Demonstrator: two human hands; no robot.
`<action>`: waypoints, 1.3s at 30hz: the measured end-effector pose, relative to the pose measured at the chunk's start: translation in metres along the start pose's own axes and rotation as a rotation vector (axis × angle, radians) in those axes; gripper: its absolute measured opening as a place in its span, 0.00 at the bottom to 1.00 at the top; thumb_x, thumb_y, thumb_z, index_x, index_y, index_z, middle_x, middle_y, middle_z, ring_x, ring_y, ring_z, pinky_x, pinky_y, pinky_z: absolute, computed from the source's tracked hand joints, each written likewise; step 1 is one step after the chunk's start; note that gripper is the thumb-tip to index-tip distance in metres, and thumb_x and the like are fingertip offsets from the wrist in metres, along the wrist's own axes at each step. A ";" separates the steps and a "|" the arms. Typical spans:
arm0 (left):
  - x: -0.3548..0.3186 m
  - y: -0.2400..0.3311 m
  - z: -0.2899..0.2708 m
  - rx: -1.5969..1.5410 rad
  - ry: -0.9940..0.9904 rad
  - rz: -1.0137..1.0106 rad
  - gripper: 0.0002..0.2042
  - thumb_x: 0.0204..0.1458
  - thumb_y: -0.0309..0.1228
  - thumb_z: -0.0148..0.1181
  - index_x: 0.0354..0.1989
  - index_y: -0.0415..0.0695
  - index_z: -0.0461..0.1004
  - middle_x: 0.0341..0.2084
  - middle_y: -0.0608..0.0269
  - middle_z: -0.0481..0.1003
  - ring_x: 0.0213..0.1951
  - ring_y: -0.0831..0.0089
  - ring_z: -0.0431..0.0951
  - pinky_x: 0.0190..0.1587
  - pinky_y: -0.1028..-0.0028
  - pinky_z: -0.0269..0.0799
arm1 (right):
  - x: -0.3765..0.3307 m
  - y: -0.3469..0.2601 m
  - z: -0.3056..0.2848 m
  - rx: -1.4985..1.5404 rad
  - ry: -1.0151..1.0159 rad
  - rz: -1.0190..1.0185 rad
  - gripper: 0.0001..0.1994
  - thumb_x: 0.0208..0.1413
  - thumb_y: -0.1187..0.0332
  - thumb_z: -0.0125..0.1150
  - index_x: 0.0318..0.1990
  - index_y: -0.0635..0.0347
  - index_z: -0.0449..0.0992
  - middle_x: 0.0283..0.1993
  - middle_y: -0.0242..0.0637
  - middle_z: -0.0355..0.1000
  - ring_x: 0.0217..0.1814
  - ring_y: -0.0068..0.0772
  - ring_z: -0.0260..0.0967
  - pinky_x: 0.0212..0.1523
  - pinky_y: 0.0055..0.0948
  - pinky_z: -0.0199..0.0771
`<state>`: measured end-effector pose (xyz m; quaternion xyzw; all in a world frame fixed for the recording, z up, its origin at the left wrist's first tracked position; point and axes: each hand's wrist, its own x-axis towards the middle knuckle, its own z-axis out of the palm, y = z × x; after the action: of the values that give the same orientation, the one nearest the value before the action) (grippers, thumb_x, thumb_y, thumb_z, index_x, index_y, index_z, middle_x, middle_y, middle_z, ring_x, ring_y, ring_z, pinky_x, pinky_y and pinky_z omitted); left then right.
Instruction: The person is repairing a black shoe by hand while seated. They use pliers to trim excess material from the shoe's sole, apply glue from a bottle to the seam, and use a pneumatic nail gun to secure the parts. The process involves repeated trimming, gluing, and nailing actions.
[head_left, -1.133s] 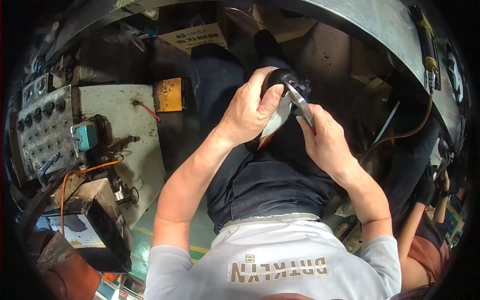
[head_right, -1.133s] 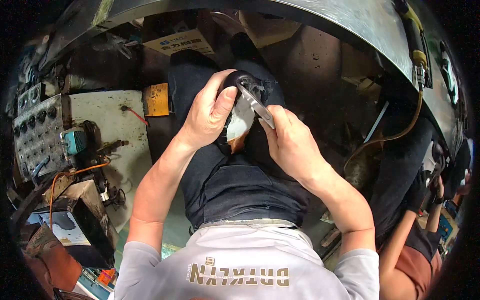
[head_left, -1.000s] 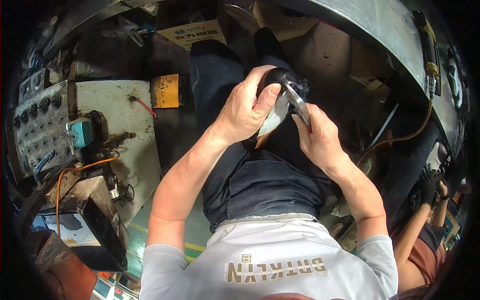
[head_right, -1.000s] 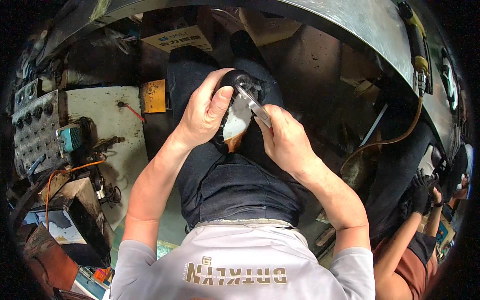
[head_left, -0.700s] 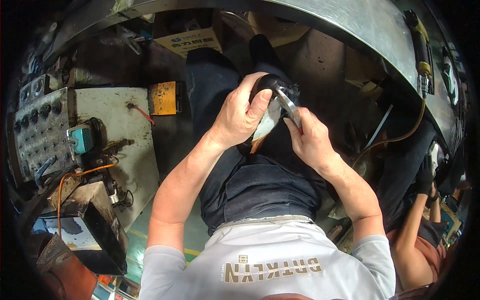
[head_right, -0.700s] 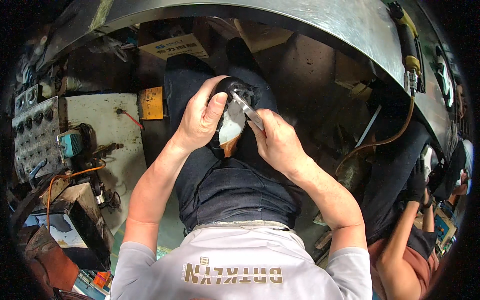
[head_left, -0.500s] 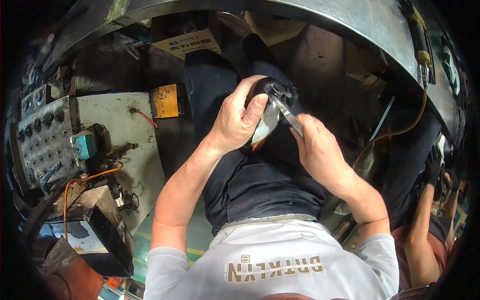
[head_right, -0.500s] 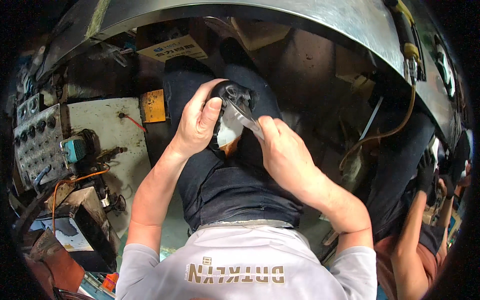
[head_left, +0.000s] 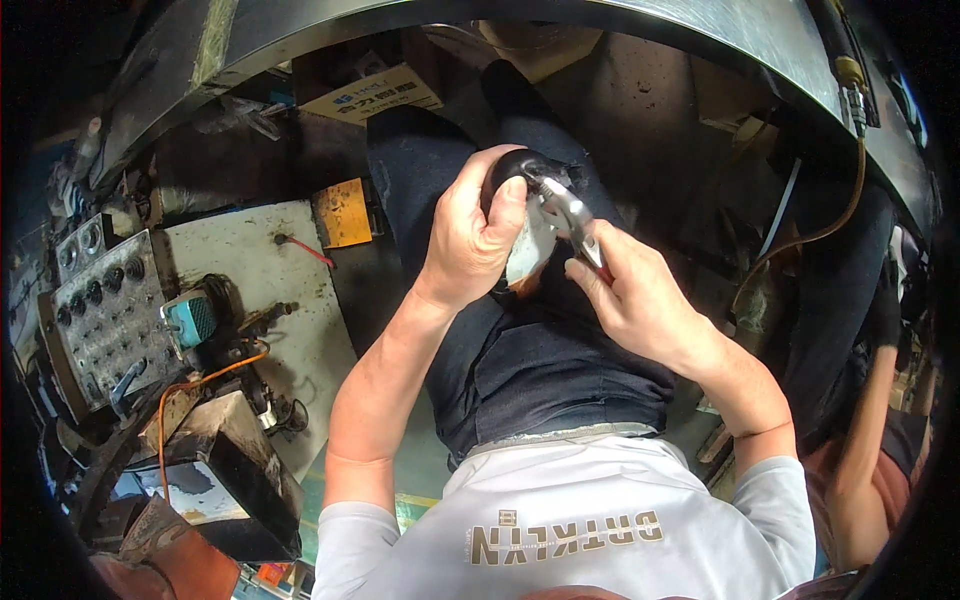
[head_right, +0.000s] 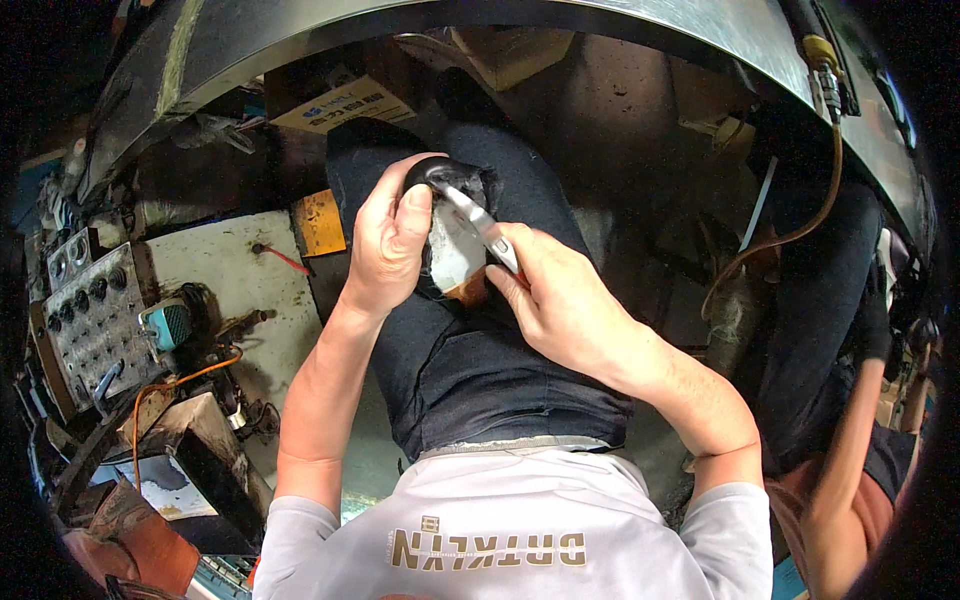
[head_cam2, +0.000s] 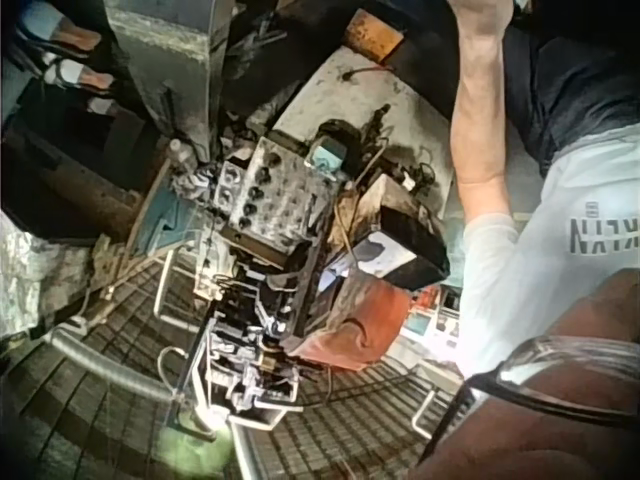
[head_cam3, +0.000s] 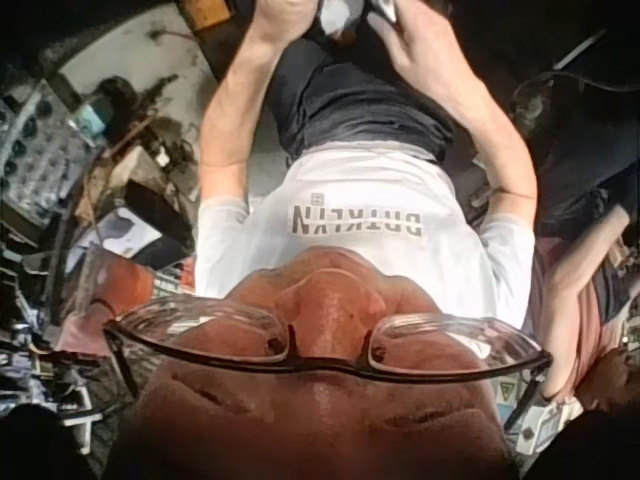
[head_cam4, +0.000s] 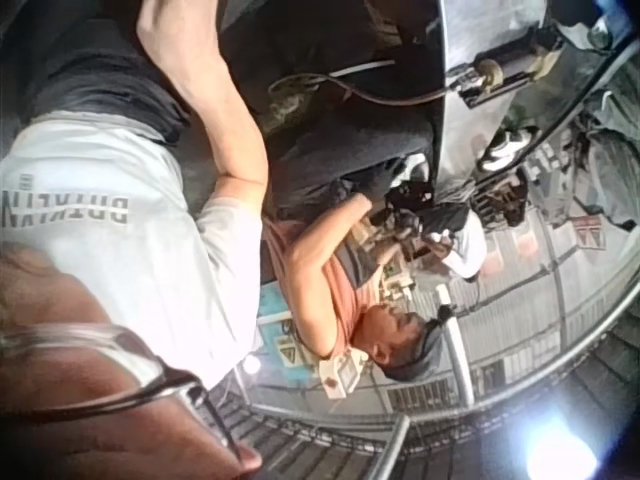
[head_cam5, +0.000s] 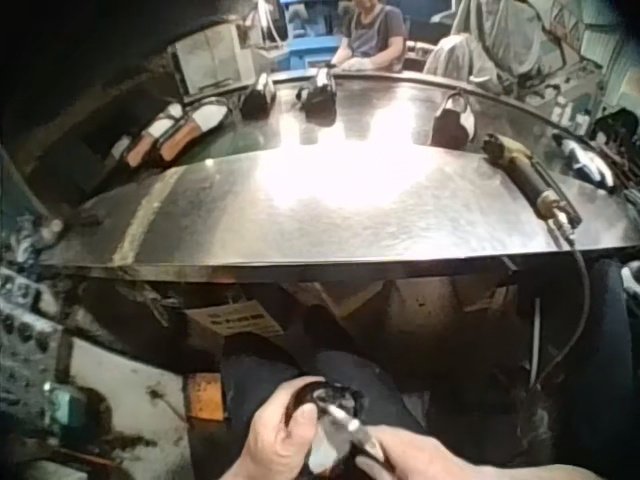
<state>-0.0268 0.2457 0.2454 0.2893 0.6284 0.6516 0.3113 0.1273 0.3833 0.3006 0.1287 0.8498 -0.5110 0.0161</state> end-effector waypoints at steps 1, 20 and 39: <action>0.000 0.001 0.002 0.031 0.011 0.021 0.19 0.67 0.39 0.55 0.55 0.35 0.70 0.39 0.62 0.77 0.40 0.78 0.76 0.46 0.77 0.73 | 0.000 -0.001 -0.001 0.123 -0.035 0.064 0.13 0.62 0.74 0.59 0.52 0.65 0.69 0.35 0.48 0.73 0.39 0.51 0.75 0.42 0.37 0.75; -0.003 0.000 -0.001 0.082 0.027 0.066 0.20 0.66 0.40 0.55 0.54 0.34 0.72 0.37 0.62 0.78 0.40 0.78 0.77 0.48 0.77 0.73 | -0.008 0.000 0.017 -0.277 0.048 0.052 0.11 0.57 0.81 0.55 0.47 0.66 0.64 0.39 0.53 0.70 0.43 0.55 0.73 0.43 0.45 0.75; 0.011 0.012 -0.003 -0.177 -0.013 -0.199 0.20 0.65 0.43 0.58 0.50 0.34 0.75 0.37 0.61 0.78 0.40 0.78 0.76 0.47 0.77 0.72 | 0.003 -0.023 0.001 0.563 -0.253 0.484 0.08 0.67 0.71 0.53 0.48 0.66 0.66 0.34 0.47 0.76 0.36 0.44 0.79 0.40 0.38 0.77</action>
<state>-0.0366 0.2518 0.2572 0.2013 0.5921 0.6683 0.4029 0.1185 0.3731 0.3200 0.2605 0.6127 -0.7175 0.2049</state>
